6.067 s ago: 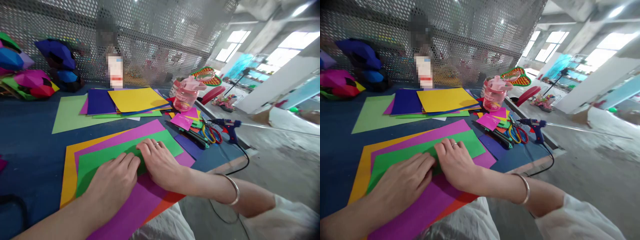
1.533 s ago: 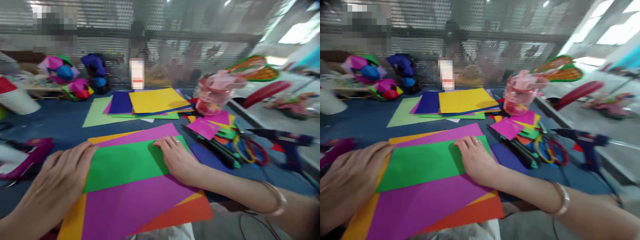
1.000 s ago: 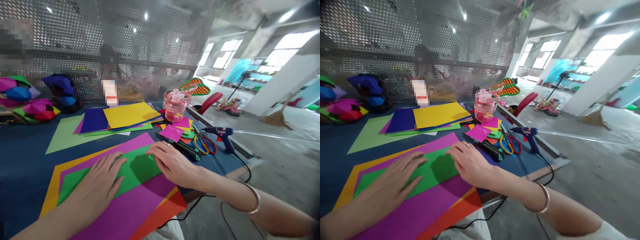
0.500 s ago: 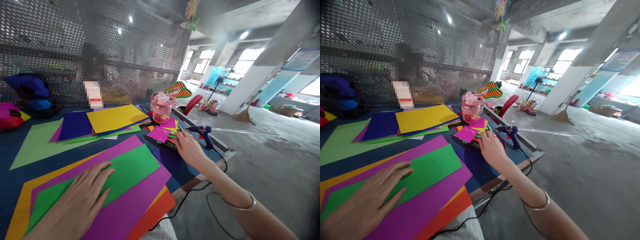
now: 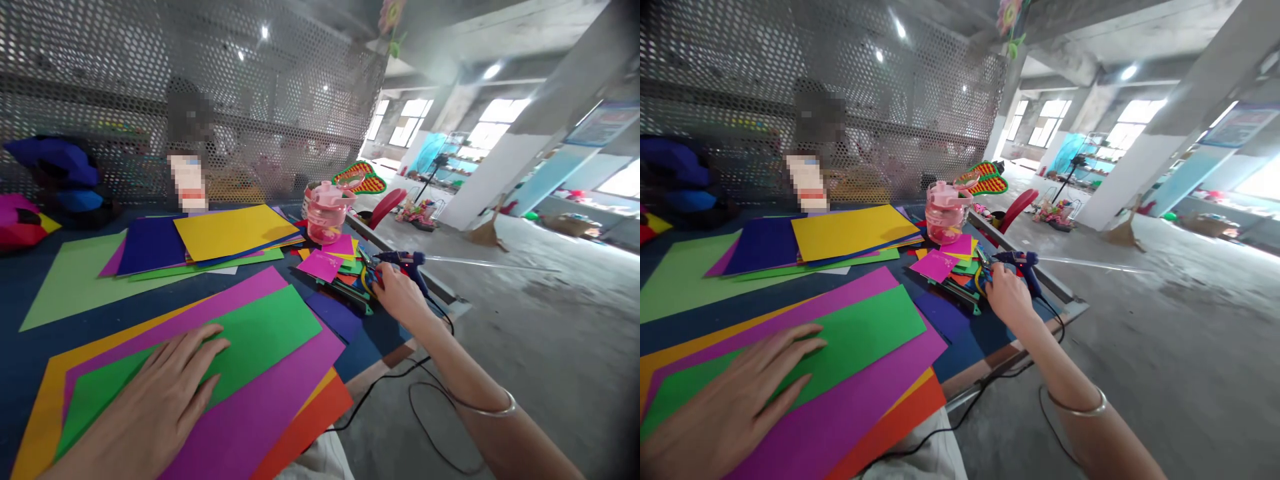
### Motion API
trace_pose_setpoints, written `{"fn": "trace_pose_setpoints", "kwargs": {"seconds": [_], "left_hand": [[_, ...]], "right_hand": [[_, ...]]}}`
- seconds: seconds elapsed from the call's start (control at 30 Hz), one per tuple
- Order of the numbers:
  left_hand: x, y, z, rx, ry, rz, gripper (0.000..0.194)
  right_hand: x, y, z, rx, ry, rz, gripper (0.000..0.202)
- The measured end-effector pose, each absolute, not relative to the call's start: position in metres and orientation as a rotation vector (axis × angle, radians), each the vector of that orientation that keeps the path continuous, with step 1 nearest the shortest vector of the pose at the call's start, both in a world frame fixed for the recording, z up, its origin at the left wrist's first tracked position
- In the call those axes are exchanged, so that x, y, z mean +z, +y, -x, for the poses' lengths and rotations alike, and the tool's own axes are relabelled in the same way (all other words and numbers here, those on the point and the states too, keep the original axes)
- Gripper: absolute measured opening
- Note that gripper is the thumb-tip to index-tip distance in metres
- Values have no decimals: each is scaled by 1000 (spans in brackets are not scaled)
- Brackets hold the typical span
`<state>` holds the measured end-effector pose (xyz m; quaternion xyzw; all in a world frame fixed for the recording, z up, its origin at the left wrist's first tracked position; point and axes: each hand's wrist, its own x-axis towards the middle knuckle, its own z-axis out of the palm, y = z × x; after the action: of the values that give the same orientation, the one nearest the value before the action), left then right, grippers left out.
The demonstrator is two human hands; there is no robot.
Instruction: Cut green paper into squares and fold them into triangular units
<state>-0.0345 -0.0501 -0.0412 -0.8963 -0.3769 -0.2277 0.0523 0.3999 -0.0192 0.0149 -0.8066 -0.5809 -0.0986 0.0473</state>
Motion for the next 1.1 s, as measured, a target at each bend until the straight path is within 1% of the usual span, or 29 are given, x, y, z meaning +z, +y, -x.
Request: {"fn": "trace_pose_setpoints", "kwargs": {"seconds": [0.13, 0.2, 0.27, 0.3, 0.33, 0.43, 0.47, 0.5, 0.6, 0.73, 0.83, 0.93, 1.1], "left_hand": [[-27, -53, 31, -644, -1088, 2762, 36], [-20, -55, 29, -590, -1088, 2795, 39], [-16, -56, 29, -538, -1113, 2829, 39], [-16, -57, 29, -516, -1124, 2844, 39], [-15, -58, 29, -496, -1130, 2855, 40], [-17, -59, 31, -475, -1113, 2871, 42], [-17, -58, 32, -479, -1108, 2878, 42], [-18, -57, 33, -488, -1113, 2891, 41], [-20, -52, 39, -520, -1144, 2954, 39], [-27, -47, 44, -437, -1127, 2940, 48], [-32, -50, 42, -319, -1121, 2885, 46], [-35, -55, 38, -274, -1128, 2863, 46], [-36, -57, 36, -358, -1123, 2851, 45]], "right_hand": [[22, -22, -400, -325, -1740, 2418, 43], [32, -27, -397, -377, -1699, 2365, 45], [42, -33, -389, -364, -1638, 2208, 43], [46, -36, -381, -256, -1623, 2083, 40], [48, -40, -370, -65, -1626, 1938, 38], [42, -49, -320, 836, -1604, 1483, 32], [36, -51, -301, 1044, -1594, 1354, 31], [31, -54, -282, 1226, -1618, 1251, 31], [15, -57, -231, 1574, -1661, 987, 29], [8, -53, -192, 1646, -1694, 888, 28], [7, -47, -179, 1670, -1737, 843, 22], [7, -44, -173, 1667, -1755, 876, 16], [6, -41, -170, 1622, -1800, 945, 21]]}}
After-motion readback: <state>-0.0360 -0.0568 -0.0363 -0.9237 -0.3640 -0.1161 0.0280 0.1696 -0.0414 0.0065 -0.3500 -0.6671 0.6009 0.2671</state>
